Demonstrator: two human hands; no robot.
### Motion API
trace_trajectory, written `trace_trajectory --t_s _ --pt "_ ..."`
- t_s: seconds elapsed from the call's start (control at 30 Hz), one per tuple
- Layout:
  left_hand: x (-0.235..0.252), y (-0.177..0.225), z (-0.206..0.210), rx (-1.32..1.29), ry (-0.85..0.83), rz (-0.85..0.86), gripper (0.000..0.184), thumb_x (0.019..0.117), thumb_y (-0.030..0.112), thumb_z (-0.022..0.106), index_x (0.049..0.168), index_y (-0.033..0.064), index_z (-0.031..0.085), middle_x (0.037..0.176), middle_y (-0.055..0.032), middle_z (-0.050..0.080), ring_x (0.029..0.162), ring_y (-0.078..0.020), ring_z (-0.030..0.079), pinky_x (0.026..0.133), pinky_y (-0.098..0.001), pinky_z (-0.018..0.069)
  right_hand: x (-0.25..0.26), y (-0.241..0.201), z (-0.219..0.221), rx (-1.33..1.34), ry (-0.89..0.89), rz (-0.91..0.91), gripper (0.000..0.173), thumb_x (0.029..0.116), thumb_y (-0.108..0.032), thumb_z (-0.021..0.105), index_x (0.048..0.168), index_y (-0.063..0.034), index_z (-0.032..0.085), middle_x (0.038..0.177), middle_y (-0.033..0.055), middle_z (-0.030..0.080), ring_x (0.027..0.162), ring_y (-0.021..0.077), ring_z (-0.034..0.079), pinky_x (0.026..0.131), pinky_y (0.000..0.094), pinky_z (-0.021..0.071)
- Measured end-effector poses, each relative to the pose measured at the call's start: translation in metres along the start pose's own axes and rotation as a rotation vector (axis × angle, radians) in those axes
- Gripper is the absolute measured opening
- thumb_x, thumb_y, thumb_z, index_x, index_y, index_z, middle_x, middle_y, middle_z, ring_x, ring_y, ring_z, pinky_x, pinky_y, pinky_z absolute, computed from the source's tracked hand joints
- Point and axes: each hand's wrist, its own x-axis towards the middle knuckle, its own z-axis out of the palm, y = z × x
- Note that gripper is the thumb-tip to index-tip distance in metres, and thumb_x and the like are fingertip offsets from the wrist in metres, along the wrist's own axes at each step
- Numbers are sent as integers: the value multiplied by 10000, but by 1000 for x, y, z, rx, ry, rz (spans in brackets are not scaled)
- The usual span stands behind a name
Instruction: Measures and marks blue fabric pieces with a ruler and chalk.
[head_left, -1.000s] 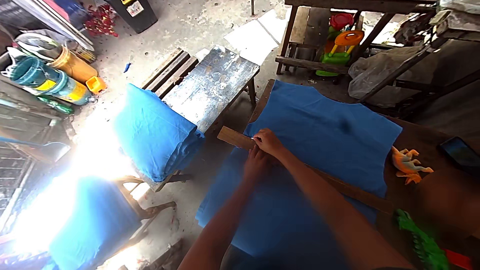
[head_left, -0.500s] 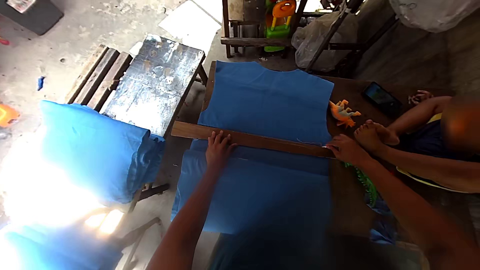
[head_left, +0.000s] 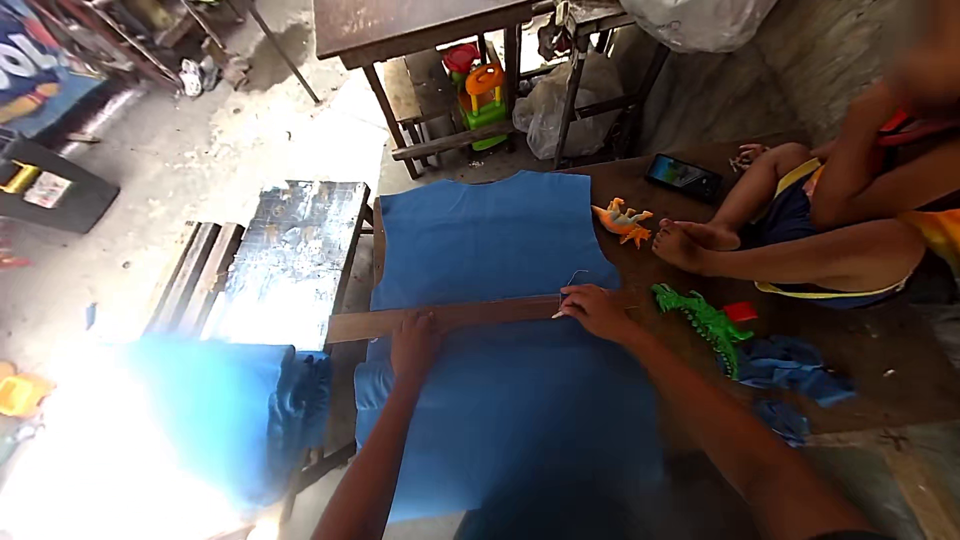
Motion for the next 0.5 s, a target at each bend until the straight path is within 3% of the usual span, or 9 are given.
trace_trajectory --t_s 0.07,0.17,0.23,0.3,0.4,0.5 --pt "2 -8 1 -14 11 63 520 954 491 672 1353 159 645 1564 -131 462 1456 -382 399 1176 -590 316 -12 -5 5 54 -87 31 278 1048 -292 580 1111 -86 757 1464 119 563 1350 362 492 1097 629 340" --pt "2 -9 -3 -7 24 94 654 947 552 644 1460 157 552 1606 -85 426 1514 -358 325 1179 -705 192 -29 -19 -2 150 -223 57 286 1043 -259 593 1152 -44 746 1380 177 610 1340 343 515 1156 542 332" --pt "1 -3 -7 -19 66 88 706 950 565 627 1487 121 517 1594 -104 439 1512 -378 324 1146 -765 166 -35 -31 -9 126 -224 31 271 1037 -208 596 1115 3 749 1248 193 687 1263 339 576 1148 487 334" --pt "4 -3 -12 -59 168 69 746 968 585 577 1496 65 486 1589 -149 430 1500 -395 336 1168 -734 171 -39 -34 -16 127 -170 51 257 1030 -189 603 1080 12 756 1179 187 711 1214 346 593 1121 469 365" --pt "29 -8 -32 -221 363 16 725 986 482 612 1470 -36 461 1556 -256 423 1452 -457 377 1176 -662 252 -49 -22 -39 229 -44 129 243 1026 -164 612 1088 33 741 1136 205 709 1154 340 633 1053 488 460" --pt "66 -12 -59 -357 336 -153 556 1051 377 544 1416 -42 519 1442 -296 517 1370 -475 458 1145 -612 337 -71 2 -58 339 143 172 179 1000 -62 620 1066 70 723 1100 216 703 1048 281 669 975 447 520"
